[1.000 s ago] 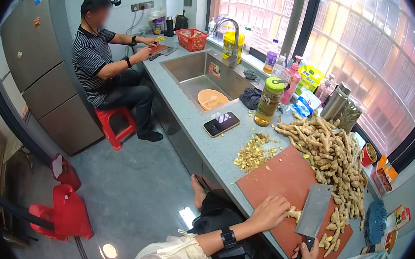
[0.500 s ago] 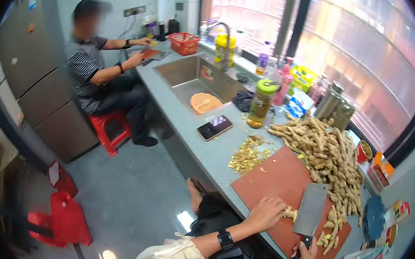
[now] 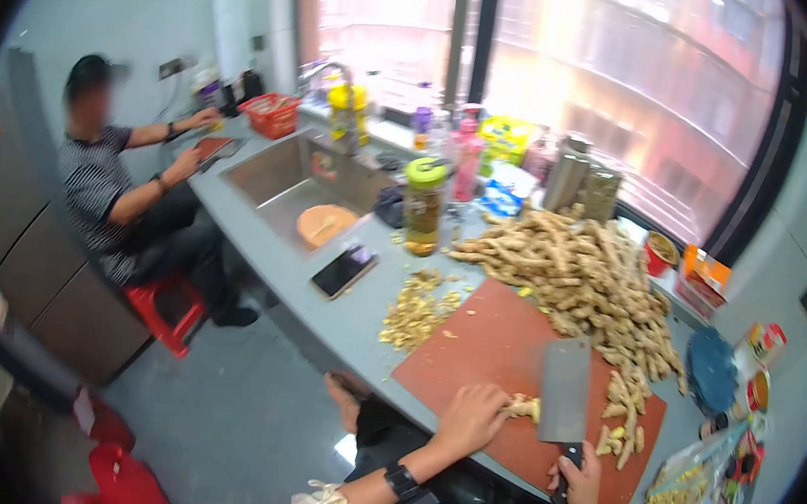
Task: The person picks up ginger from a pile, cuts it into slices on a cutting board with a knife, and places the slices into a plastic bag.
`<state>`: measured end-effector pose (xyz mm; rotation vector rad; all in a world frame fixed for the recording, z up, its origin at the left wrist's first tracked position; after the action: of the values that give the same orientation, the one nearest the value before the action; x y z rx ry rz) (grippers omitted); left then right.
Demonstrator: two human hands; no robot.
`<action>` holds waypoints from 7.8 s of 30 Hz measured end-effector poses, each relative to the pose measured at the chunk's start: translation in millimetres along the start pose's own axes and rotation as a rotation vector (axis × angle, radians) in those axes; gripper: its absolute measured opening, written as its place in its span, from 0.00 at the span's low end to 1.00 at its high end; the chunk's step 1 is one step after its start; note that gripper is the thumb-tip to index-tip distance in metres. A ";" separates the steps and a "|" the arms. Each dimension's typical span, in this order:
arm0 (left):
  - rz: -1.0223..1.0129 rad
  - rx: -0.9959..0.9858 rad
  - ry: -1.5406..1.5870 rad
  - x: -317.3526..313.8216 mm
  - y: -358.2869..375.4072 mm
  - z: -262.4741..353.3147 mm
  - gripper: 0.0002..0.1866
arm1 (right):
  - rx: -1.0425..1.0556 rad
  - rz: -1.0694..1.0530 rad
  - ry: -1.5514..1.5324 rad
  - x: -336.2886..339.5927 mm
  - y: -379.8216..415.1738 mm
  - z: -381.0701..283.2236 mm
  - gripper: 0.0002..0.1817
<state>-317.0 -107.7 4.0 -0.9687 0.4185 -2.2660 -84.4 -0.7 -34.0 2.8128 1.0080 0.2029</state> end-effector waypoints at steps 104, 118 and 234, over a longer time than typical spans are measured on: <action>0.012 -0.033 -0.016 0.0 -1.0 1.9 0.10 | 0.017 -0.011 0.097 -2.5 20.4 -43.6 0.27; 0.013 -0.025 -0.045 2.7 -1.9 4.9 0.08 | 0.003 -0.175 0.836 -22.2 20.5 -87.0 0.22; -0.537 -0.180 -0.094 -66.8 -58.4 19.6 0.06 | -0.186 -0.034 -0.408 -48.7 100.5 36.3 0.19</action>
<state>-292.0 -20.7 11.3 -1.4102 0.3559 -2.6726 -53.1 -112.0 -55.0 2.5191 0.8869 -0.2591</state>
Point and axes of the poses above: each hand's wrist, its own y-axis away from the middle knuckle, its own x-axis out of the back of the hand, z = x × y, the point moved 8 cm from there along -y, towards the middle knuckle, and after that the axes turned 7 degrees about y, right-handed, at the moved point
